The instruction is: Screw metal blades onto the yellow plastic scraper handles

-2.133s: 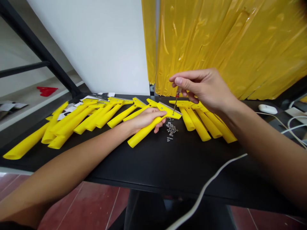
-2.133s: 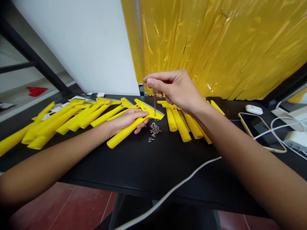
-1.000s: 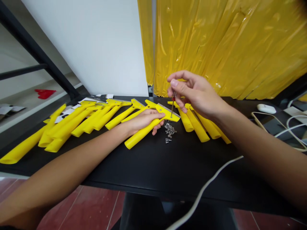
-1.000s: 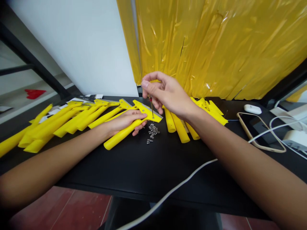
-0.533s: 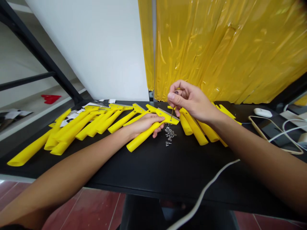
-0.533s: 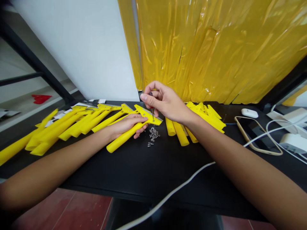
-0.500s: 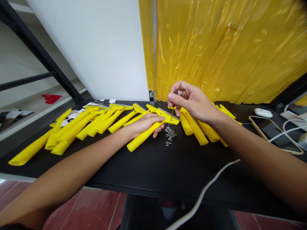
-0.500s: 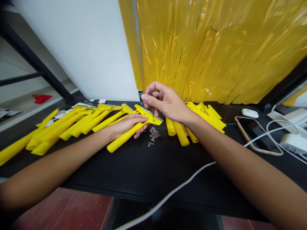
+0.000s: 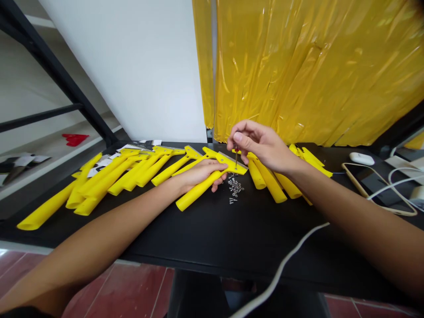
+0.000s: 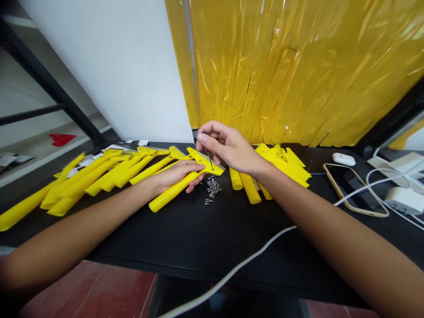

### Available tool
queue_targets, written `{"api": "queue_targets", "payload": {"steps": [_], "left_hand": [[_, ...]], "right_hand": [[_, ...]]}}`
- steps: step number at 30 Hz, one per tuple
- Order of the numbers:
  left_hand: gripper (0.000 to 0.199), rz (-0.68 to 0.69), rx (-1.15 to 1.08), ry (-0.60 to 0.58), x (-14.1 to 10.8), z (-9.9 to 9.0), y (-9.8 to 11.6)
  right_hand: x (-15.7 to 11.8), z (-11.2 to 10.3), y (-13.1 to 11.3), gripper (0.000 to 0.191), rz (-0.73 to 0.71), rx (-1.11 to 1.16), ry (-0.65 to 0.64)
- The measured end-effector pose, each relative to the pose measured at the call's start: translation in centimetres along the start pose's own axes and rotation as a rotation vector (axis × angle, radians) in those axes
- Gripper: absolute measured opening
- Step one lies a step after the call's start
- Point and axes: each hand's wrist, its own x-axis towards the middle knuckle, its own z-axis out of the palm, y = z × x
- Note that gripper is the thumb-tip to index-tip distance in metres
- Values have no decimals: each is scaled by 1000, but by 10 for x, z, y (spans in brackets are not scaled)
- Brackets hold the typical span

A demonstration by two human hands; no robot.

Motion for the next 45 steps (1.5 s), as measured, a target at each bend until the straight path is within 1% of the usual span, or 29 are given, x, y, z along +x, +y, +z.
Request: {"api": "queue_targets", "payload": {"steps": [3,6,8,12,16,20,25,27,29,32,35,37,39,41,43,45], "left_hand": [[26,1,-4,-10,-1,0,0],[28,-9,29,-46,-3,1,2],[30,-21,54,-59,-5,3,4],[28,-31,80,-15,-8,9,10],[29,-24,59,-29,-9,11,12],[33,-21,37,-36,-8,9,10],[34,-15,49,-33,-7,8,8],[34,-13,69,-35,-8,8,8],[35,-23,114,-57,-8,7,8],[38,-39,195,-118,-10,7,9],[38,-8,186,-147,-10,6,9],[37,11,130,-136,-11,5,9],[36,13,77,-119,-11,5,8],[34,5,50,-106,-12,7,8],[34,-17,44,-103,-14,11,8],[35,-48,55,-127,-16,16,9]], "right_hand": [[1,-2,-3,28,-18,-36,56],[2,-1,0,29,-95,-6,170],[2,2,6,30,-134,-12,214],[2,6,15,31,-169,-44,257],[2,6,19,31,-154,-71,241],[0,6,17,29,-175,-117,209],[-4,9,9,30,-125,-172,67],[-4,9,9,30,-119,-140,17],[-2,10,12,29,-111,-54,2],[0,11,15,25,-68,125,8],[0,14,12,25,-53,241,27],[-1,18,6,29,-86,184,49],[-2,21,-1,33,-125,63,58],[-2,22,-6,29,-133,-37,59],[-1,20,-9,22,-112,-60,95],[0,17,-9,25,-85,-22,172]]}}
